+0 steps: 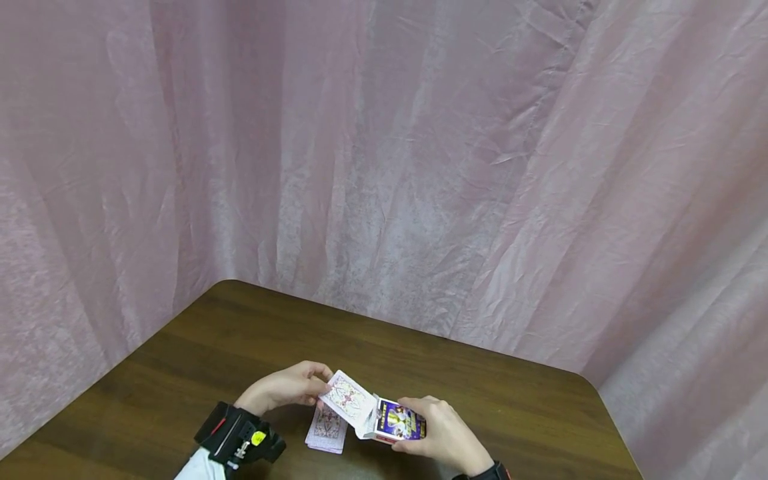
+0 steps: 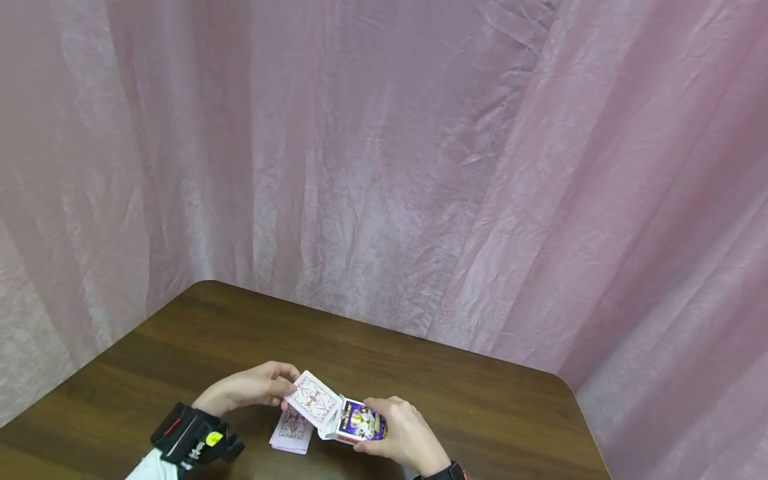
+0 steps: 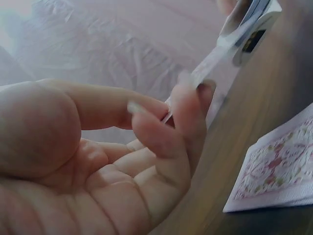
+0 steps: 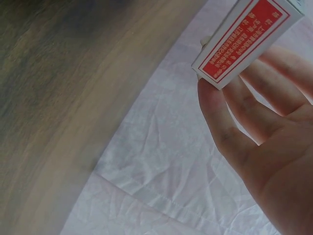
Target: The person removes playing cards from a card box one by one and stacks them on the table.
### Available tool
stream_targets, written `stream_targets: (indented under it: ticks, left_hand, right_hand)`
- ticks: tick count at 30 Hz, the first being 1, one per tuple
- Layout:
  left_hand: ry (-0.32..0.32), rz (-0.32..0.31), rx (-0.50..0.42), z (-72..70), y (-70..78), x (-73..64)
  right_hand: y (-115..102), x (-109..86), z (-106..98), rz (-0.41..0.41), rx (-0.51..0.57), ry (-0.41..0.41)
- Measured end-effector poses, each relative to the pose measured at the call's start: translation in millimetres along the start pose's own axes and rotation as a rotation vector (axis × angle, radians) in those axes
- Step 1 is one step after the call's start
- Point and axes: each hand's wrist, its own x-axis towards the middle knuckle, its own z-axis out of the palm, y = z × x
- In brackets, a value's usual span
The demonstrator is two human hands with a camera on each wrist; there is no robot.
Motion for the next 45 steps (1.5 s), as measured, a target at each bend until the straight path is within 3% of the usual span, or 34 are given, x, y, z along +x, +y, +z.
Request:
stream_targets:
  ticks: [9,21,30,39,45]
  left_hand:
    - [0.004,0.027,-0.009,-16.6,-10.5,-0.9]
    - [0.111,-0.018,0.015,-28.3,-26.6,2.2]
    - [0.302,-0.093,0.138,-18.7,-36.3,9.5]
    - [0.569,-0.137,0.381,3.4,-39.2,16.1]
    - [0.624,-0.129,0.533,12.4,-34.1,15.6]
  right_hand:
    - [1.1,-1.0,2.7,0.001,0.007,-0.011]
    - [3.7,1.9,2.6,0.027,0.028,-0.044]
    - [4.3,1.8,4.2,0.039,0.035,-0.06]
    - [4.0,1.3,6.1,0.046,0.027,-0.073]
    - [4.1,2.3,6.2,0.057,0.023,-0.079]
